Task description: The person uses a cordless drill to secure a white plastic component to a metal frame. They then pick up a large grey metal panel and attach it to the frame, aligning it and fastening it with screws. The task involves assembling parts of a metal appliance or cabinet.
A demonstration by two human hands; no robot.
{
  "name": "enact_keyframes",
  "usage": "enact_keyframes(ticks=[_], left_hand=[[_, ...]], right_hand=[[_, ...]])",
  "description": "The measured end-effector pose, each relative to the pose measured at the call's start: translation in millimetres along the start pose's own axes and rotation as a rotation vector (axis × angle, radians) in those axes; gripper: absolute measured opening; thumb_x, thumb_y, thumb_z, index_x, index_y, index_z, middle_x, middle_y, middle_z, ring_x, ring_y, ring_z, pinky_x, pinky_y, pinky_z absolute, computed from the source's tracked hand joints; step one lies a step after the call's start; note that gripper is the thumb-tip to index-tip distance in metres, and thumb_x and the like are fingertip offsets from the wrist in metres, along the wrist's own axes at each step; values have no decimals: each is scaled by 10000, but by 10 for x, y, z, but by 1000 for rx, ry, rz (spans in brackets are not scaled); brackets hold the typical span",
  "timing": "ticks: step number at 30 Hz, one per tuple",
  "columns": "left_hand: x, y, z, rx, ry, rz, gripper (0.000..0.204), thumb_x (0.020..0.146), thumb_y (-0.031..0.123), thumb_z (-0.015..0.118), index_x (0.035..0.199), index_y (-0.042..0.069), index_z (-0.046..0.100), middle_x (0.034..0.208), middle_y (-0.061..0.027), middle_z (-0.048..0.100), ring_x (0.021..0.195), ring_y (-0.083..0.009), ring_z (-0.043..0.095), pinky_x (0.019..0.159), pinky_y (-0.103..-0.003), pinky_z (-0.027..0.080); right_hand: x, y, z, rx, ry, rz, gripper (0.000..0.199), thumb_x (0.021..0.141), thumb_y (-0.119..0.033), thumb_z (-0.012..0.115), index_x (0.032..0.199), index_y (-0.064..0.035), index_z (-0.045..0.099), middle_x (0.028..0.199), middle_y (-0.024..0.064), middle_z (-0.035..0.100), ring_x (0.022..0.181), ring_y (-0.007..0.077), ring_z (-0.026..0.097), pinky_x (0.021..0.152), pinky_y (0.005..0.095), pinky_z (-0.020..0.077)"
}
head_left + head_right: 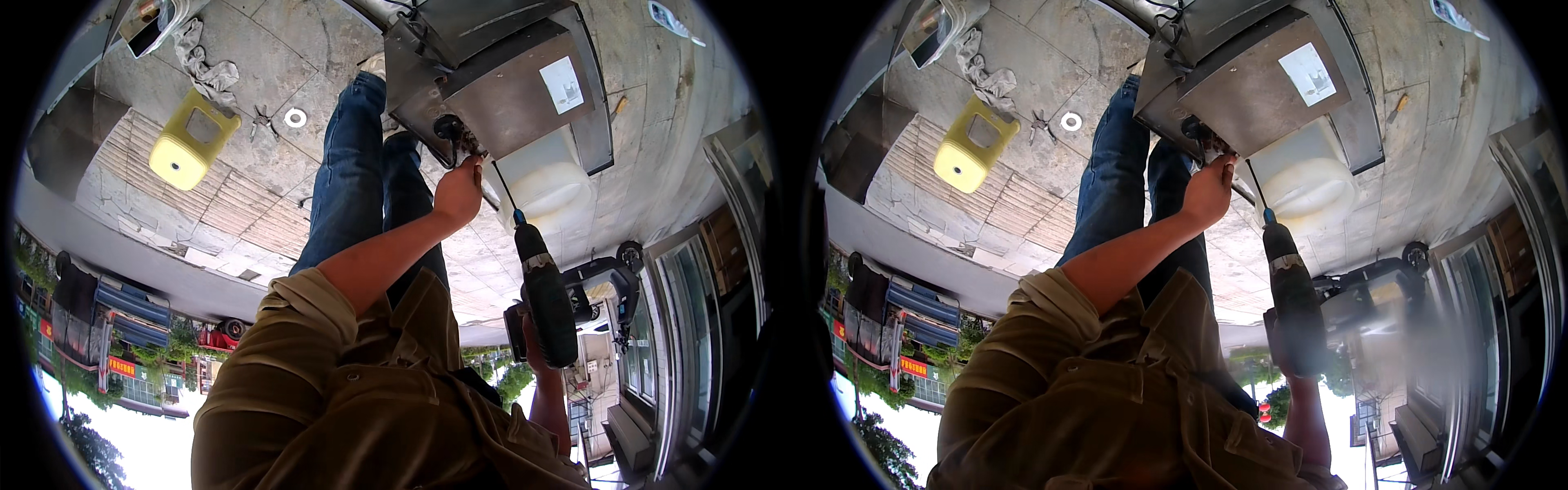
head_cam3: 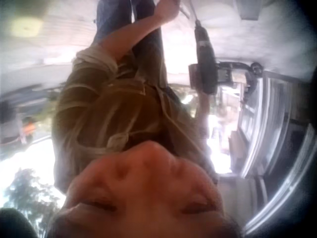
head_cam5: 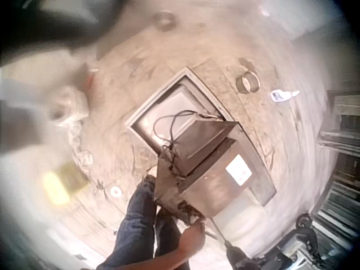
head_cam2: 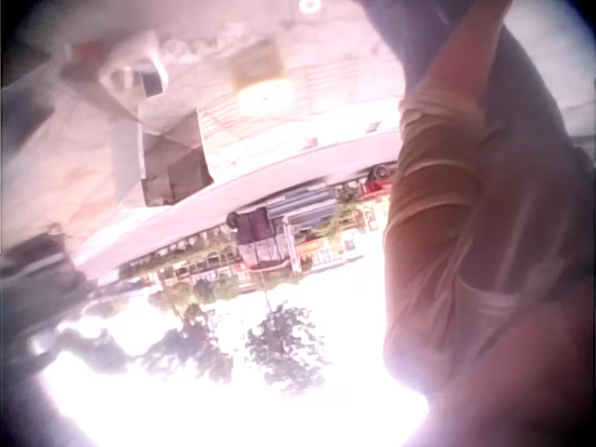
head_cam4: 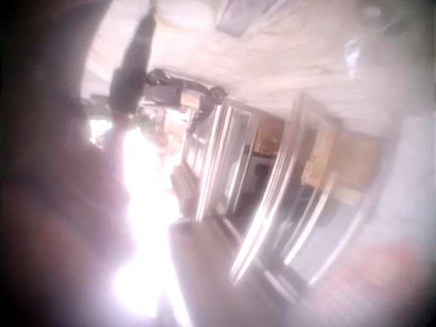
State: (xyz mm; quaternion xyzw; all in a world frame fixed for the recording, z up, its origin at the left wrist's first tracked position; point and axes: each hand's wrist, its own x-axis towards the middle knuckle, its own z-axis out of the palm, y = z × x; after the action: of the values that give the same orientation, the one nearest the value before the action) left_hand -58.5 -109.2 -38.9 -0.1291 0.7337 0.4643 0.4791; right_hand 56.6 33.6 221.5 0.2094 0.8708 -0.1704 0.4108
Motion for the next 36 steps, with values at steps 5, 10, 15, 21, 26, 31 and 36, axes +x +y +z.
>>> enact_keyframes(ticks=[5, 10, 15, 21, 26, 31, 36], left_hand=[[-32, -92, -15, -73, -11, 10, 248, 923, 170, 464, 1115, 46, 562, 903, -226, 629, 818, -400, 604, 686, -444, 479], [-34, -186, 51, -131, 81, 128, 246, 895, 144, 486, 1099, 29, 558, 746, -227, 615, 687, -398, 603, 605, -470, 469], [-66, -168, -16, -133, 9, 84, 272, 916, 158, 474, 1154, 49, 547, 825, -249, 617, 755, -414, 599, 642, -462, 471], [-131, -197, -35, -116, -21, 83, 296, 922, 161, 463, 1190, 56, 530, 810, -254, 609, 758, -415, 595, 643, -458, 465], [-218, -219, -45, -189, 50, 126, 243, 931, 155, 468, 1133, 48, 553, 681, -197, 579, 629, -359, 581, 567, -411, 432], [-256, -199, -99, -288, 70, 117, 179, 937, 146, 478, 1044, 40, 575, 580, -130, 503, 507, -265, 510, 504, -351, 385], [-242, -242, -159, -277, 30, 68, 159, 918, 152, 481, 987, 49, 580, 721, -193, 611, 677, -376, 598, 590, -441, 449]], right_hand=[[-72, 91, 52, -35, 65, -82, 281, 867, -84, 607, 1145, -39, 607, 1092, 98, 634, 985, 210, 600, 876, 310, 453], [-134, -102, 287, 95, -159, 253, 315, 888, -80, 569, 1199, -28, 559, 1086, 117, 626, 997, 209, 587, 890, 310, 441], [-23, -447, 444, -11, -31, 26, 364, 886, -141, 559, 1230, -27, 527, 1229, 157, 534, 1146, 288, 487, 976, 382, 361], [-239, -61, 671, -209, -26, -10, 391, 874, -207, 567, 1219, -25, 534, 1225, 167, 536, 1145, 311, 490, 970, 401, 368], [-137, -80, 541, 66, 40, 199, 250, 878, -107, 546, 1100, 0, 589, 966, 97, 643, 863, 174, 610, 747, 305, 487], [73, -332, 203, 372, -10, 385, 235, 868, -103, 570, 1076, 4, 592, 919, 76, 644, 821, 139, 598, 726, 263, 472], [166, -396, 65, 373, -19, 397, 247, 839, -141, 594, 1050, -14, 598, 909, 90, 645, 808, 177, 613, 704, 295, 481]])
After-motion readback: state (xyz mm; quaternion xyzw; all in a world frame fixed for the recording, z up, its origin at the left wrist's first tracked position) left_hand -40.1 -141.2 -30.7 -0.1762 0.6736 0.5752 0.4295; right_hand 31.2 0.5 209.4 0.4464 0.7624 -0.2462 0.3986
